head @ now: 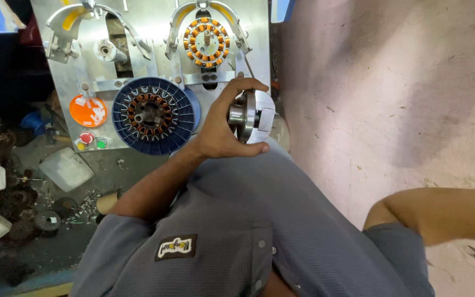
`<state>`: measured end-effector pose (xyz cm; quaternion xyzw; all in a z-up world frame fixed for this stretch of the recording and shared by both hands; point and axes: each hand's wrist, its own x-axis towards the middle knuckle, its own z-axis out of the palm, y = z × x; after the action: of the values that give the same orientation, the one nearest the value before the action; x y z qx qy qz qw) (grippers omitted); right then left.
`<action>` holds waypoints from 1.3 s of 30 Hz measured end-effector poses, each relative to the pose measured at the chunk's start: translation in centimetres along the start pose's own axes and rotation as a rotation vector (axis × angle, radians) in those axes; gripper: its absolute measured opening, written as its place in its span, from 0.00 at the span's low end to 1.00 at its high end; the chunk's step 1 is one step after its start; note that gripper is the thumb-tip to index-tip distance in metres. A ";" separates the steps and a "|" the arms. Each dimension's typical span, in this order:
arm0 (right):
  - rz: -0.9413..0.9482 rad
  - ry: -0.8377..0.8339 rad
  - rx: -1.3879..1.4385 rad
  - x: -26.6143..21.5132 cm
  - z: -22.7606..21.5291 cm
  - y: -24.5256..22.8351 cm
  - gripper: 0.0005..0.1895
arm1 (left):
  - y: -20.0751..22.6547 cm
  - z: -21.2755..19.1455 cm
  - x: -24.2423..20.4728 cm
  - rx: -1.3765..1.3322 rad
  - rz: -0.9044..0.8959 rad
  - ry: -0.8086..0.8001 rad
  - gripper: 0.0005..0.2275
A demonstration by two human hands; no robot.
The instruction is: The person uses a hex key to tighten screws on small metal components, then places them into a larger cylindrical housing. They continue to adjust and secure parts within the housing using the hex key.
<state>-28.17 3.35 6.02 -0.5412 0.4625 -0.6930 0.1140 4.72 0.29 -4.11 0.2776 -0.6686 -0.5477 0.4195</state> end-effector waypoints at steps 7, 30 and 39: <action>-0.218 -0.660 0.095 -5.0 6.9 -2.3 0.31 | 0.3 0.1 0.1 -0.056 -0.065 0.047 0.38; 0.277 -0.388 0.429 -7.7 15.7 -5.1 0.23 | 0.9 -6.7 -4.0 -0.064 -0.009 0.188 0.37; 0.997 -0.511 0.397 -11.5 17.7 -4.7 0.19 | 2.5 -7.9 -4.5 -0.067 0.135 0.127 0.36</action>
<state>-6.96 4.32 1.93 -0.3766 0.4802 -0.4767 0.6327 13.96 0.67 -2.50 0.2521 -0.6392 -0.5215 0.5059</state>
